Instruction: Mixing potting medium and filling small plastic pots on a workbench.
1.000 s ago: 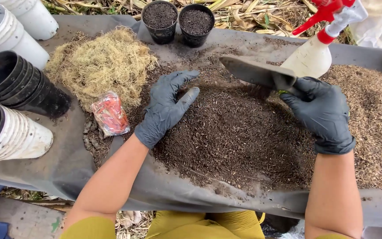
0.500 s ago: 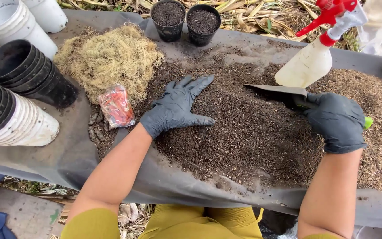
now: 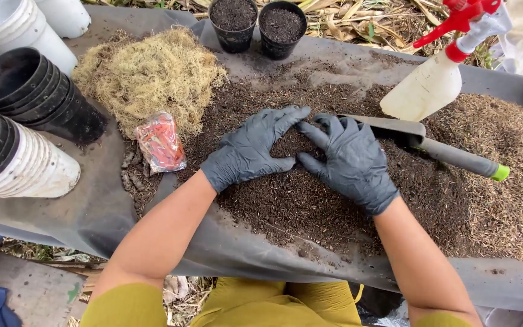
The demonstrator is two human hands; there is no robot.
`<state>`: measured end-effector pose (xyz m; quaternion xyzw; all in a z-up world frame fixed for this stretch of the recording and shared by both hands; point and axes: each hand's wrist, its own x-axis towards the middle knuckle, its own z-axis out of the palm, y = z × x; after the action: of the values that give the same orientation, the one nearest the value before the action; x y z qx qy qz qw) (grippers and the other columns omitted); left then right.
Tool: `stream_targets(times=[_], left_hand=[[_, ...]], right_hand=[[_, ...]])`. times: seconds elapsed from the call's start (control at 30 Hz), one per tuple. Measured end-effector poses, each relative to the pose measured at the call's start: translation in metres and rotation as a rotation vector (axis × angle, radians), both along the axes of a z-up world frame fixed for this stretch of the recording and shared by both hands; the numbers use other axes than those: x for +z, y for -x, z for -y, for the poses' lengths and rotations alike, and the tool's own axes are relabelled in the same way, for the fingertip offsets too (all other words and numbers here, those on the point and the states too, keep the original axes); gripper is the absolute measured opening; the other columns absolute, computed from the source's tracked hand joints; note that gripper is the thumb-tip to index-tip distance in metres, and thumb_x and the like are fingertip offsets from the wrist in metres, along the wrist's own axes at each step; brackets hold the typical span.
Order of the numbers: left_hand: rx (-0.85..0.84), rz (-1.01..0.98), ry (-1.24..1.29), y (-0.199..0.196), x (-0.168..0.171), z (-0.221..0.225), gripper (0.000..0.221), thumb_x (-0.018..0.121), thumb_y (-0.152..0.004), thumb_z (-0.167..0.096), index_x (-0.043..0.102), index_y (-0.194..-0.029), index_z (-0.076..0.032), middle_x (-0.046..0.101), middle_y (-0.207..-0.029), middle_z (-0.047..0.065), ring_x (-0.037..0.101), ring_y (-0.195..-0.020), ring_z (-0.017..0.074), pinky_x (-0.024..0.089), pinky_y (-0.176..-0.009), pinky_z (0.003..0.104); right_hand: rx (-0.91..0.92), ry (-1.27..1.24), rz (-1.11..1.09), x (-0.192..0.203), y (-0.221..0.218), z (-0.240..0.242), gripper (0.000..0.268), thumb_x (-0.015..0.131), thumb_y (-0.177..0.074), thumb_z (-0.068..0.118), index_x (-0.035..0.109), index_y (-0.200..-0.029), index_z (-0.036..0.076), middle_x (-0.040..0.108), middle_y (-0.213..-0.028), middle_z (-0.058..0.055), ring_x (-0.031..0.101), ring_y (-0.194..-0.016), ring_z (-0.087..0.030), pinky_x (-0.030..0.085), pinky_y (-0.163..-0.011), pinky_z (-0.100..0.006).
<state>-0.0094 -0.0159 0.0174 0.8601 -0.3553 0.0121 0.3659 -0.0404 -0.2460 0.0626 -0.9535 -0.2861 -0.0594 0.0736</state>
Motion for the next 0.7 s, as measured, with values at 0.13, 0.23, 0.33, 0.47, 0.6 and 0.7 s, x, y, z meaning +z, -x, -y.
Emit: stream_targets(times=[0.13,0.23,0.33,0.47,0.6,0.7], left_hand=[[-0.055,0.044,0.035,-0.008,-0.017,-0.001,0.067,0.067,-0.095,-0.027,0.044,-0.156,-0.014,0.055,-0.143,0.023,0.052,-0.133,0.0403,0.036,-0.117,0.055],[-0.149,-0.076,0.163,-0.02,-0.019,-0.009,0.053,0.055,-0.099,-0.007,0.046,-0.15,0.003,0.054,-0.138,0.023,0.045,-0.129,0.0319,0.027,-0.123,0.037],[-0.233,-0.034,0.149,-0.03,-0.014,-0.022,0.052,0.051,-0.106,-0.006,0.04,-0.157,-0.004,0.052,-0.138,0.006,0.048,-0.128,0.0099,0.035,-0.113,0.021],[-0.205,0.128,0.129,-0.02,-0.009,-0.011,0.055,0.049,-0.091,0.013,0.045,-0.146,0.014,0.052,-0.141,0.026,0.047,-0.133,0.0319,0.025,-0.125,0.043],[-0.024,0.134,0.49,-0.038,-0.053,0.004,0.078,0.072,-0.079,-0.002,0.046,-0.152,-0.007,0.053,-0.15,0.01,0.053,-0.139,0.0267,0.033,-0.126,0.042],[0.052,0.287,0.353,-0.002,0.0,0.001,0.056,0.064,-0.097,-0.006,0.042,-0.149,0.0,0.052,-0.138,0.028,0.052,-0.13,0.0415,0.035,-0.119,0.058]], right_hand=[[-0.033,0.004,-0.104,-0.008,-0.018,0.017,0.044,0.067,-0.092,0.036,0.06,-0.135,0.027,0.058,-0.131,-0.013,0.062,-0.115,-0.043,0.057,-0.089,-0.058],[-0.128,-0.007,-0.19,-0.014,-0.024,0.039,0.034,0.066,-0.089,0.027,0.067,-0.123,0.027,0.06,-0.132,-0.012,0.065,-0.113,-0.044,0.059,-0.085,-0.059],[-0.272,0.01,-0.193,-0.02,-0.027,0.065,0.037,0.068,-0.086,0.023,0.069,-0.121,0.033,0.059,-0.137,-0.004,0.067,-0.112,-0.042,0.059,-0.088,-0.058],[-0.33,-0.1,-0.092,-0.023,-0.028,0.089,0.044,0.071,-0.083,0.011,0.067,-0.123,0.029,0.062,-0.125,-0.01,0.07,-0.104,-0.043,0.06,-0.085,-0.056],[-0.519,-0.198,-0.157,-0.035,-0.037,0.081,0.035,0.063,-0.098,0.03,0.059,-0.132,0.037,0.071,-0.111,-0.009,0.071,-0.103,-0.041,0.057,-0.088,-0.057],[-0.529,-0.222,-0.214,-0.018,-0.036,0.056,0.031,0.057,-0.098,0.028,0.052,-0.128,0.022,0.072,-0.102,-0.022,0.07,-0.102,-0.048,0.055,-0.086,-0.064]])
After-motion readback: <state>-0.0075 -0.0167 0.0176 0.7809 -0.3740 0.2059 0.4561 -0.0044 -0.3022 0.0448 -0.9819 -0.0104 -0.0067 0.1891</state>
